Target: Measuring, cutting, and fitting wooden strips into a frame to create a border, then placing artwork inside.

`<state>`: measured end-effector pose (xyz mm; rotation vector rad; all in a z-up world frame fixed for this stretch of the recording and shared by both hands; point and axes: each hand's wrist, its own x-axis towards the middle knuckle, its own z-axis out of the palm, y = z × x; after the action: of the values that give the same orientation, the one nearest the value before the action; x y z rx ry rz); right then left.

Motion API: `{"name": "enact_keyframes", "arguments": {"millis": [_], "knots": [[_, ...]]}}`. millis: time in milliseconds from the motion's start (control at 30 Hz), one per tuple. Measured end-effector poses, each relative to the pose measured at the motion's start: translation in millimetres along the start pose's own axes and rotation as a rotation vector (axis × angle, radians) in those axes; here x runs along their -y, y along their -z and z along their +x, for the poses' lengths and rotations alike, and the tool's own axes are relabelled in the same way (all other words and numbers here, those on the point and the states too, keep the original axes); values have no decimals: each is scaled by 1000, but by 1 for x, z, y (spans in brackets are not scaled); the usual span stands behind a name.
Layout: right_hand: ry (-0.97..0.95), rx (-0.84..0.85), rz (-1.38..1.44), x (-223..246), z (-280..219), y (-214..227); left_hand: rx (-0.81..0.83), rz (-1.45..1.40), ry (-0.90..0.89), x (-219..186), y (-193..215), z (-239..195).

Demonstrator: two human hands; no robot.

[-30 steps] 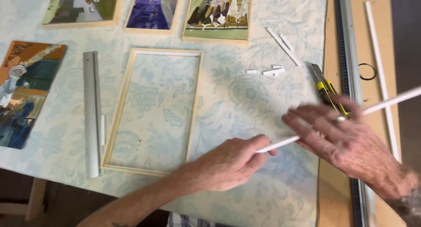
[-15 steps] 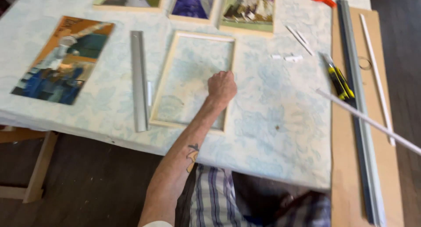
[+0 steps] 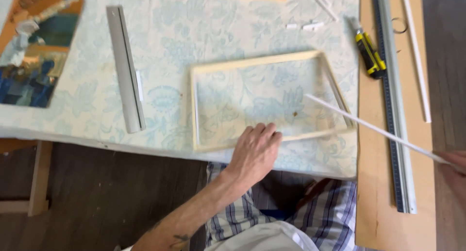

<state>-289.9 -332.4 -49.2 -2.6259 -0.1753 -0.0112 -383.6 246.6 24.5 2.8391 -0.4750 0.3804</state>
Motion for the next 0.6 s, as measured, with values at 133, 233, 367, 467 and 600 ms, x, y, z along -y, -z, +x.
{"name": "enact_keyframes", "arguments": {"millis": [133,233,367,467,600], "knots": [[321,-40,128,239,-32,1,10,76,55,24,15,-35],[439,28,106,270,-17,-39,-158,-54,49,37,18,-51],[514,64,110,324,-12,-77,2,-75,107,48,1,-66],[503,82,103,347,-10,-100,-146,-204,79,55,1,-72],[472,87,69,365,-10,-124,-377,-352,52,71,39,-69]]}}
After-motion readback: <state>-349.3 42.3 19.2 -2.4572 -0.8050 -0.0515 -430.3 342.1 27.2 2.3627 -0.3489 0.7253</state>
